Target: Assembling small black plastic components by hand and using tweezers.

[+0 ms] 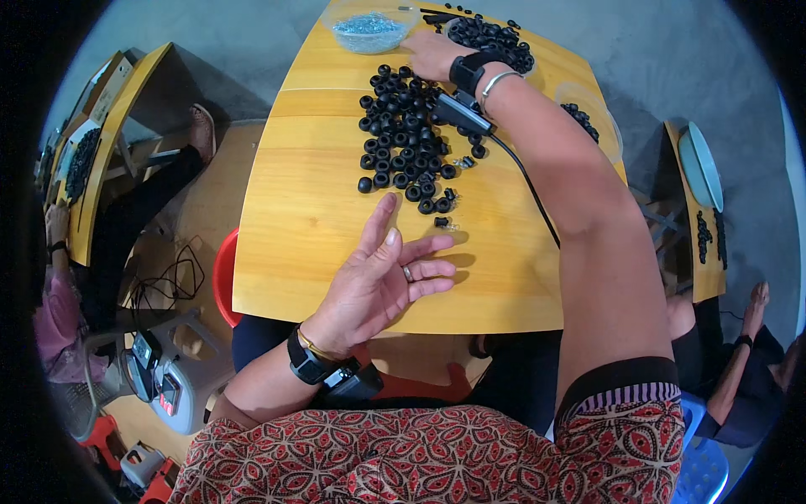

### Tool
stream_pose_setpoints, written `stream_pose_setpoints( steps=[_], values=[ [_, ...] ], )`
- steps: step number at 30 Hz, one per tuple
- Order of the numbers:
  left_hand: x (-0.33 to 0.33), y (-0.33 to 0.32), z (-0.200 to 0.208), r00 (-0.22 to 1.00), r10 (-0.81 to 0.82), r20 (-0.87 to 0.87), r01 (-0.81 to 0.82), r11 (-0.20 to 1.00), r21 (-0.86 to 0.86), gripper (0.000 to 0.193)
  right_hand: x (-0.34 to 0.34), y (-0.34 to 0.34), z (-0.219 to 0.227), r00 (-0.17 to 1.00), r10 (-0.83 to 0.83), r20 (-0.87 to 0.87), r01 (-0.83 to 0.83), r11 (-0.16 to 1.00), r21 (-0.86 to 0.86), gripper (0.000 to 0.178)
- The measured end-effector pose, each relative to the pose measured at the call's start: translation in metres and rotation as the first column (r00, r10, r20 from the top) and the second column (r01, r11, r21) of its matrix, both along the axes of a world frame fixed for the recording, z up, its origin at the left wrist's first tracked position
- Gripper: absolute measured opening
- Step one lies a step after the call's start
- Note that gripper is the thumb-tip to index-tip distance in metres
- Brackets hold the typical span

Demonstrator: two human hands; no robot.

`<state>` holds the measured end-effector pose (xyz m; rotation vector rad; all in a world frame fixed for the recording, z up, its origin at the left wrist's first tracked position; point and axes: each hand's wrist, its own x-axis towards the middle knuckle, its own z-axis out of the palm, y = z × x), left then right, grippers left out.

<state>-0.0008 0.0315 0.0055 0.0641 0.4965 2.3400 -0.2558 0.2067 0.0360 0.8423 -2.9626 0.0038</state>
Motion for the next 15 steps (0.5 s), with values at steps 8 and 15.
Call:
stream_pose_setpoints(
  steps=[8, 15],
  values=[
    [0.0, 0.001, -0.002, 1.0, -0.008, 0.0, 0.008, 1.0, 0.005, 0.063, -0.007, 0.003, -0.012, 0.999, 0.03, 0.032, -0.032, 0.996, 0.085, 0.031],
    [-0.001, 0.002, -0.001, 1.0, -0.002, -0.002, 0.002, 1.0, 0.004, 0.064, 0.021, 0.012, -0.006, 0.983, -0.026, 0.183, 0.002, 0.992, 0.127, 0.046]
  ],
)
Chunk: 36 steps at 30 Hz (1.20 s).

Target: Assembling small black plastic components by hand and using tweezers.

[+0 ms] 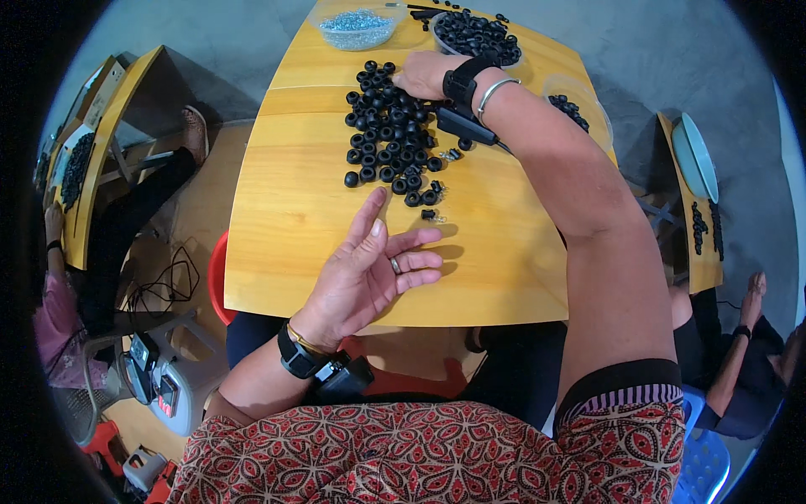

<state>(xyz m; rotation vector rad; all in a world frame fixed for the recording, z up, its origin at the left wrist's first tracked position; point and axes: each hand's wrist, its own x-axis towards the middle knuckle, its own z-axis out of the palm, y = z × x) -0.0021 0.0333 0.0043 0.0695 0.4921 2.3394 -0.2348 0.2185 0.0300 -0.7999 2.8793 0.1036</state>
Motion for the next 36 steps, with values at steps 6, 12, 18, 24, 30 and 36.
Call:
stream_pose_setpoints(
  steps=[6, 12, 18, 24, 30, 36],
  values=[
    [0.0, -0.001, -0.004, 1.0, 0.005, -0.003, -0.005, 1.0, -0.018, 0.058, 0.038, 0.011, 0.032, 0.958, -0.21, 0.196, 0.243, 0.956, -0.164, 0.059],
    [0.0, 0.001, 0.0, 1.0, 0.008, -0.025, -0.009, 0.999, -0.037, 0.056, 0.056, 0.061, 0.031, 0.865, -0.323, 0.384, 0.47, 0.789, -0.395, 0.058],
    [0.0, 0.0, 0.003, 0.999, 0.029, -0.039, -0.031, 0.997, -0.066, 0.059, 0.099, 0.043, 0.009, 0.997, -0.067, 0.041, 0.078, 0.891, -0.447, 0.038],
    [-0.001, 0.0, 0.002, 0.999, 0.029, -0.021, -0.03, 0.998, -0.052, 0.059, 0.093, 0.037, 0.019, 0.978, -0.187, 0.093, 0.209, 0.854, -0.476, 0.032],
    [-0.001, 0.0, 0.002, 1.0, 0.018, -0.019, -0.018, 0.999, -0.05, 0.057, 0.054, 0.044, 0.002, 0.989, -0.073, -0.126, 0.028, 0.945, -0.325, 0.035],
    [0.0, 0.0, 0.003, 1.0, 0.014, -0.017, -0.015, 0.998, -0.06, 0.056, 0.048, 0.034, -0.002, 0.987, -0.129, -0.097, 0.1, 0.961, -0.26, 0.034]
  ],
)
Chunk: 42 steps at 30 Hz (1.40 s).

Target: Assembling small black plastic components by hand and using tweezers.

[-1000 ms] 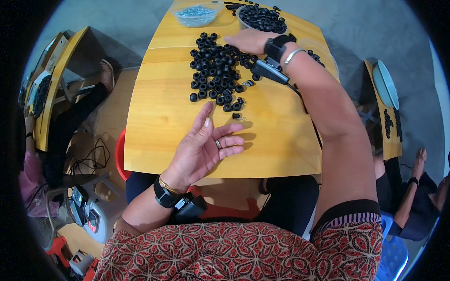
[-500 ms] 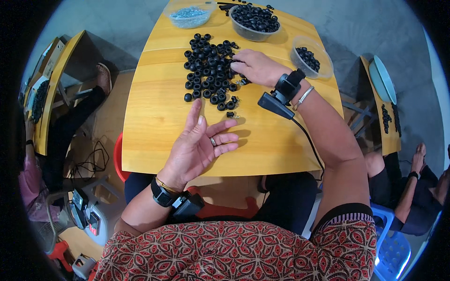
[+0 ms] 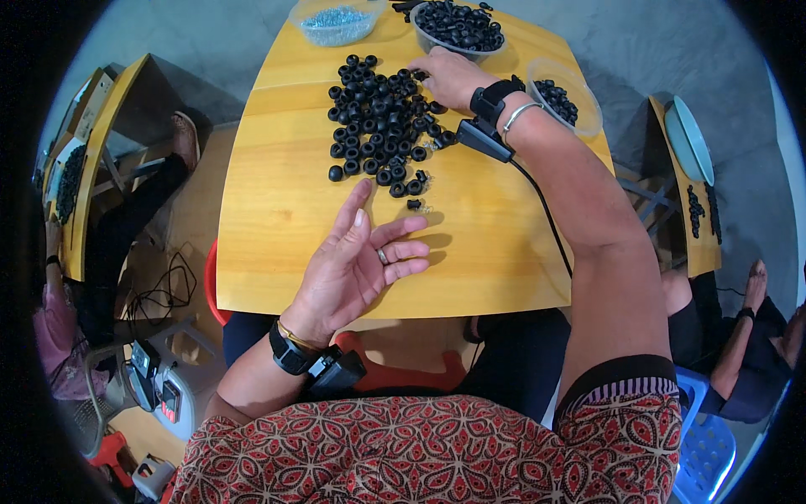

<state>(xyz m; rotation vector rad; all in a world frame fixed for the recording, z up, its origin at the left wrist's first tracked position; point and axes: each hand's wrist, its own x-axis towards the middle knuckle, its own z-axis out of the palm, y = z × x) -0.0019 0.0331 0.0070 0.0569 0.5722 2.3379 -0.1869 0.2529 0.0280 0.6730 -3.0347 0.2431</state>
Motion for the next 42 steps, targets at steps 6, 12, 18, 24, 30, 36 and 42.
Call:
stream_pose_setpoints(
  steps=[6, 12, 18, 24, 30, 36, 42],
  values=[
    [0.0, 0.001, -0.001, 1.0, 0.007, -0.014, -0.007, 1.0, -0.015, 0.053, 0.013, 0.013, -0.003, 0.997, -0.002, -0.081, -0.003, 0.998, -0.061, 0.022],
    [-0.001, 0.001, 0.0, 1.0, 0.011, -0.026, -0.012, 0.999, -0.04, 0.053, 0.041, 0.013, 0.01, 0.997, -0.074, 0.018, 0.075, 0.994, -0.083, 0.022],
    [-0.002, 0.002, -0.001, 0.999, 0.007, -0.032, -0.008, 0.999, -0.045, 0.053, 0.08, 0.019, 0.011, 0.998, -0.038, 0.044, 0.043, 0.993, -0.109, 0.024],
    [-0.002, 0.003, 0.0, 0.999, 0.01, -0.035, -0.012, 0.999, -0.052, 0.053, 0.105, 0.036, 0.005, 0.99, -0.117, 0.085, 0.14, 0.917, -0.374, 0.032],
    [-0.003, 0.002, -0.001, 0.999, 0.009, -0.048, -0.013, 0.997, -0.072, 0.054, 0.115, 0.029, 0.005, 1.0, -0.001, -0.017, -0.003, 0.964, -0.266, 0.034],
    [-0.007, 0.005, -0.005, 0.999, 0.007, -0.034, -0.008, 1.0, -0.026, 0.062, 0.101, 0.024, 0.005, 0.997, 0.023, -0.071, -0.035, 0.983, -0.178, 0.03],
    [-0.004, 0.001, -0.005, 0.997, -0.012, -0.077, 0.006, 0.997, -0.076, 0.047, 0.157, 0.024, 0.013, 0.972, -0.108, 0.207, 0.192, 0.874, -0.447, 0.023]
  ],
)
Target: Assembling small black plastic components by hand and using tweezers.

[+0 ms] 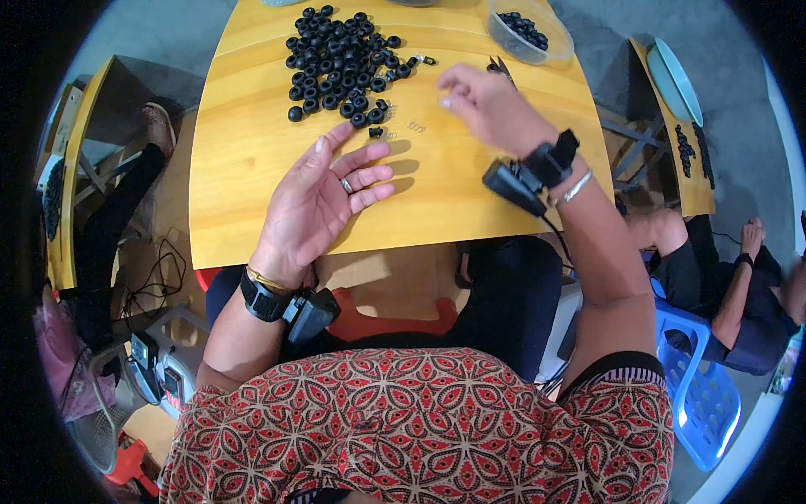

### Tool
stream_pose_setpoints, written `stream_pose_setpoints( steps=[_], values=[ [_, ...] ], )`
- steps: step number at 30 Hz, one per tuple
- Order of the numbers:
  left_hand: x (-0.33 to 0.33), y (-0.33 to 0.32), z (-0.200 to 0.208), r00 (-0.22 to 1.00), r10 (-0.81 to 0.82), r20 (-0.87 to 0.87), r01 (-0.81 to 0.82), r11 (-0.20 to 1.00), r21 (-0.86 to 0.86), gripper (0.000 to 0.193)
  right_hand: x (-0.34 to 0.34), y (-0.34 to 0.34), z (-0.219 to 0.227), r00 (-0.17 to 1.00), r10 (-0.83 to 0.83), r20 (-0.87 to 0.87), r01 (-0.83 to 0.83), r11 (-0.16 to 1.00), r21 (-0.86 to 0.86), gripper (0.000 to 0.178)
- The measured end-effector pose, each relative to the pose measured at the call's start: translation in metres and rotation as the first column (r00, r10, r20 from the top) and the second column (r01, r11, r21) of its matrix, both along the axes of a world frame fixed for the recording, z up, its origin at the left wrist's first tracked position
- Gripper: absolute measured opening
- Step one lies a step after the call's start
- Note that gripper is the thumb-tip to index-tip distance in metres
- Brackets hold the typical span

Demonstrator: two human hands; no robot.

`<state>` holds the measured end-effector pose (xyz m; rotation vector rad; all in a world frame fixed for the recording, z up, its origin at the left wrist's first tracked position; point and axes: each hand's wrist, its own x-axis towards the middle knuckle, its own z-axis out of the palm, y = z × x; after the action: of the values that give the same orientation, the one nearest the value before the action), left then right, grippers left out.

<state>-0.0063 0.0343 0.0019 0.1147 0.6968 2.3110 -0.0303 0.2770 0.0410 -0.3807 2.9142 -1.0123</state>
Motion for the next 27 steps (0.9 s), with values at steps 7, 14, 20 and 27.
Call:
stream_pose_setpoints(
  steps=[7, 14, 20, 27],
  values=[
    [-0.002, 0.001, 0.004, 0.997, -0.07, 0.027, 0.07, 0.997, -0.014, 0.031, 0.024, -0.046, -0.005, 0.975, 0.161, -0.155, -0.118, 0.959, 0.258, 0.017],
    [0.003, -0.002, 0.005, 0.944, -0.299, -0.141, 0.274, 0.946, -0.173, 0.028, 0.029, -0.046, -0.007, 0.988, 0.11, -0.107, -0.085, 0.973, 0.216, 0.01],
    [0.002, -0.001, -0.001, 0.971, -0.204, -0.123, 0.189, 0.974, -0.121, 0.026, 0.045, -0.047, -0.002, 0.978, -0.132, 0.162, 0.187, 0.898, -0.399, 0.008],
    [0.001, 0.0, 0.001, 0.976, -0.198, -0.087, 0.184, 0.973, -0.141, 0.027, 0.03, -0.042, 0.005, 0.969, -0.043, 0.244, 0.17, 0.831, -0.529, 0.014]
  ],
)
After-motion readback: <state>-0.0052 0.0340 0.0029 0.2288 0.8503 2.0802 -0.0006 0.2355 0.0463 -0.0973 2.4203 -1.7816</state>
